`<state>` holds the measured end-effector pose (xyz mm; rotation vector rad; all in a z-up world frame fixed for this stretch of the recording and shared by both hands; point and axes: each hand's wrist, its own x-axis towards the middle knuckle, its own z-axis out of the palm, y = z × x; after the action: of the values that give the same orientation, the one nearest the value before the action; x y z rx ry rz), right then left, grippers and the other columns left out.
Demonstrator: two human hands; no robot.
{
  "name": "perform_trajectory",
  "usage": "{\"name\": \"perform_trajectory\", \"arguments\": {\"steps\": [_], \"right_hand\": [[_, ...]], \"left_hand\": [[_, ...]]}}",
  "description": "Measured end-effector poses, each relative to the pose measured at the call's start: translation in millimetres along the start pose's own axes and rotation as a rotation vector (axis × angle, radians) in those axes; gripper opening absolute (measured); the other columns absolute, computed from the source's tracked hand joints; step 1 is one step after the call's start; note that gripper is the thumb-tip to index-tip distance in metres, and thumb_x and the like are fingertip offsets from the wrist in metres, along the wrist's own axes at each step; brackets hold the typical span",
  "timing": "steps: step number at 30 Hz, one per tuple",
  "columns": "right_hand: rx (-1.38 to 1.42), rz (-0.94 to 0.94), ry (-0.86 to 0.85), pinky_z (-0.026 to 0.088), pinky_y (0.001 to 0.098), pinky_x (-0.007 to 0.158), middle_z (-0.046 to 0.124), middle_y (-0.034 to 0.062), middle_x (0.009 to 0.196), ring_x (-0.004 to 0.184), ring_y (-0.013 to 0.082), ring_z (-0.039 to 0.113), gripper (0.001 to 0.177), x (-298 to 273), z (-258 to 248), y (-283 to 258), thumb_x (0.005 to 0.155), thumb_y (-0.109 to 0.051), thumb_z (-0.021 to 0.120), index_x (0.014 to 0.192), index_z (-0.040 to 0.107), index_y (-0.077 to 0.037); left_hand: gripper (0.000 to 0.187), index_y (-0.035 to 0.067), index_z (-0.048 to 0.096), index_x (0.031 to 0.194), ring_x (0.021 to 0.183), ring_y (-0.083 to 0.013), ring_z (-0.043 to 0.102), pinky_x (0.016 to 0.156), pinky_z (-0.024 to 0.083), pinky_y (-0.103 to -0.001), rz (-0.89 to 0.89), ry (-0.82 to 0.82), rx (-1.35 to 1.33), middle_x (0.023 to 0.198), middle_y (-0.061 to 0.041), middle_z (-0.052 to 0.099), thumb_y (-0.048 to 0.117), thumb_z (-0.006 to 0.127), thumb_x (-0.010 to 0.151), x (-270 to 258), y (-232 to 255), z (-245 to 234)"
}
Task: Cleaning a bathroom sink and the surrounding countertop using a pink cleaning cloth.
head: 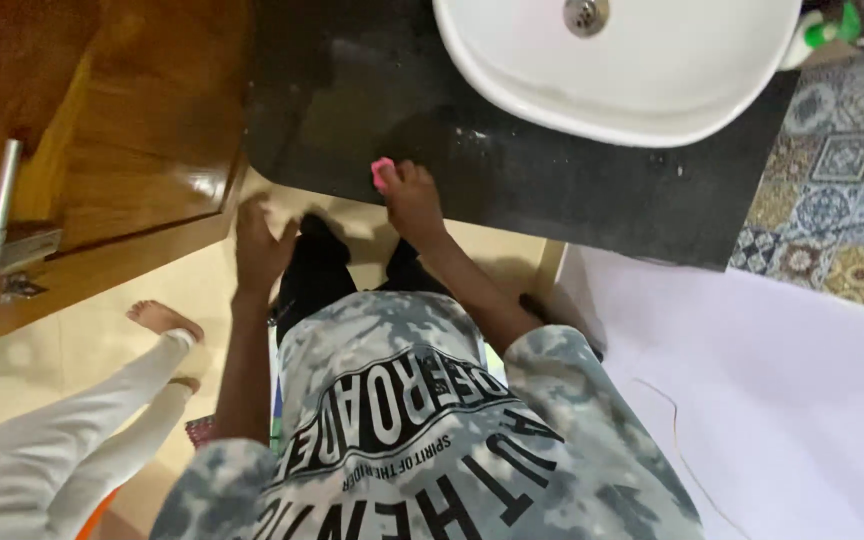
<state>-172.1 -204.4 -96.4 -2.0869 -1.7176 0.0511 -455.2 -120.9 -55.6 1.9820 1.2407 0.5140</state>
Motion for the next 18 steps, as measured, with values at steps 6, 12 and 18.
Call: {"name": "perform_trajectory", "arguments": {"steps": [6,12,18], "right_hand": [[-0.019,0.126,0.209,0.049,0.0484,0.090,0.066,0.0151,0.116,0.104,0.0339,0.062,0.027,-83,-17,139,0.097,-0.006,0.063,0.124,0.066,-0.010],[-0.125,0.854,0.353,0.049,0.0544,0.102,0.056,0.0270,0.127,0.116,0.0467,0.058,0.048,-87,-25,168,0.091,-0.013,0.071,0.135,0.052,-0.006],[0.017,0.928,0.240,0.052,0.0498,0.091,0.064,0.0193,0.117,0.103,0.0375,0.062,0.058,-14,109,14,0.078,-0.009,0.071,0.134,0.058,-0.003]], "left_hand": [[0.082,-0.007,0.036,0.150,0.126,-0.0494,0.048,0.103,0.042,-0.053,0.004,-0.086,0.262,0.138,-0.036,0.046,0.019,0.081,0.086,94,-39,-11],[0.095,-0.011,0.021,0.159,0.146,-0.0493,0.036,0.120,0.031,-0.049,0.178,-0.223,0.130,0.159,-0.037,0.033,0.015,0.082,0.091,135,-103,16],[0.080,-0.004,0.038,0.142,0.125,-0.0425,0.052,0.104,0.045,-0.049,0.204,-0.396,0.048,0.133,-0.030,0.049,0.009,0.087,0.081,152,-136,1]]}}
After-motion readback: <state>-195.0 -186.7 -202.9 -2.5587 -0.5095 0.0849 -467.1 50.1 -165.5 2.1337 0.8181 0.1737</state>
